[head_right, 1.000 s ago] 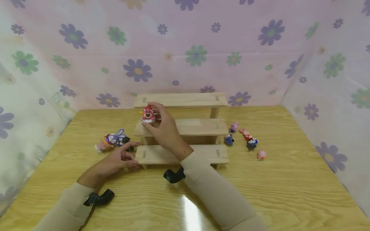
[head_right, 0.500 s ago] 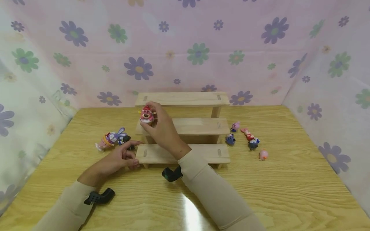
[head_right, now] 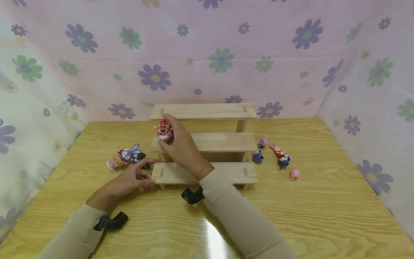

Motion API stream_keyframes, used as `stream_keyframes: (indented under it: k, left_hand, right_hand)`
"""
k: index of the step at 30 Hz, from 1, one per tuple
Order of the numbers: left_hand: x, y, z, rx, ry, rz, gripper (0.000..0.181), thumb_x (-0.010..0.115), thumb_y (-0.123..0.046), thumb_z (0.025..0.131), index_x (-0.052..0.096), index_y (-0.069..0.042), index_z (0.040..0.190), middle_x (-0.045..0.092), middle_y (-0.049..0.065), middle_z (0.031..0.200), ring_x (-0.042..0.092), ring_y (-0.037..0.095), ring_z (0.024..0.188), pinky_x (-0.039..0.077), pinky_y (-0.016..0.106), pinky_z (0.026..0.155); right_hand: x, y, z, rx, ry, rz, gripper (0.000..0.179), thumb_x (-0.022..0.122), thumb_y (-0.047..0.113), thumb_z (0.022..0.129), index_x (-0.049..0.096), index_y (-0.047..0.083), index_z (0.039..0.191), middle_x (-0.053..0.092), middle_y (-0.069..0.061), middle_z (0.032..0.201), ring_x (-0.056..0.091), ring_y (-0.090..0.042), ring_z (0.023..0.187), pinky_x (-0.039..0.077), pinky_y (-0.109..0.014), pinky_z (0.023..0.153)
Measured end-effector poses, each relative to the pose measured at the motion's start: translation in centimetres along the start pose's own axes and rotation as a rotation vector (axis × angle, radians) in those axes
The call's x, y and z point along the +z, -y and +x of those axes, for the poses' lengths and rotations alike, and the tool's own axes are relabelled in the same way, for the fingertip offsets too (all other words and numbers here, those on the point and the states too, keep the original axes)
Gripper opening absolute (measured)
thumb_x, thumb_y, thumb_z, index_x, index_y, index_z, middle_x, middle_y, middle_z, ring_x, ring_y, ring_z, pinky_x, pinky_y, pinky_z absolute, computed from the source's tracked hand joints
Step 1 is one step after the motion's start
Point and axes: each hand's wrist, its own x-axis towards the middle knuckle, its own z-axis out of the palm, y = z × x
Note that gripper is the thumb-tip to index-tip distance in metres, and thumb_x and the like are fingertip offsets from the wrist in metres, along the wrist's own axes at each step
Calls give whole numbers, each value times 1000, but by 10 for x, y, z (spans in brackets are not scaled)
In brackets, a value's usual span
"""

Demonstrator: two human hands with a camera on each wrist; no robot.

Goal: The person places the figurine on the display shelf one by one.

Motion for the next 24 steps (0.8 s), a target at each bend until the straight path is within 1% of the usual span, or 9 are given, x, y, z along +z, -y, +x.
stream_keyframes:
  k: [7, 12, 15, 20, 24]
  left_hand:
    - [2, 0, 3, 4, 6, -3, 72, 68, -11, 96, 25, -3, 153, 74, -1, 87, 71, 16, 79, 60, 35, 73]
    - [4, 1, 2, 8, 7, 16, 72, 68, -11, 96, 25, -1, 153, 74, -1, 87, 72, 15, 81, 60, 34, 74]
    - [3, 0, 1, 14, 9, 18, 72, 68, -11, 96, 26, -1, 153, 74, -2, 88, 72, 15, 82, 60, 35, 74]
    - [2, 0, 0, 22, 7, 17, 71, 67, -10, 96, 25, -1, 153, 73, -2, 88, 73, 15, 84, 61, 34, 76]
    - [0, 2, 0, 20, 0, 32, 71, 67, -8, 96, 25, 0, 153, 73, -1, 89, 72, 15, 85, 60, 34, 76]
  right_hand:
    - [-4, -1, -3, -11, -10, 19, 80, 76, 6, 88, 31, 9, 154, 53, -17, 131, 62, -25, 115, 55, -30, 96]
    - [-10, -2, -10, -16, -26, -29, 79, 77, 11, 88, 32, 9, 153, 53, -13, 132, 57, -24, 120, 52, -31, 102]
    - [-18, -5, -16, -17, -32, -52, 79, 77, 13, 88, 33, 10, 153, 52, -13, 135, 56, -24, 122, 51, -33, 103]
    - [-35, -11, -28, -32, -35, -108, 74, 75, 14, 90, 35, 11, 152, 52, -12, 136, 54, -24, 122, 50, -35, 104]
    - [-52, -15, -39, -58, -52, -172, 68, 74, 14, 92, 40, 9, 150, 53, -13, 135, 55, -26, 121, 51, -38, 102]
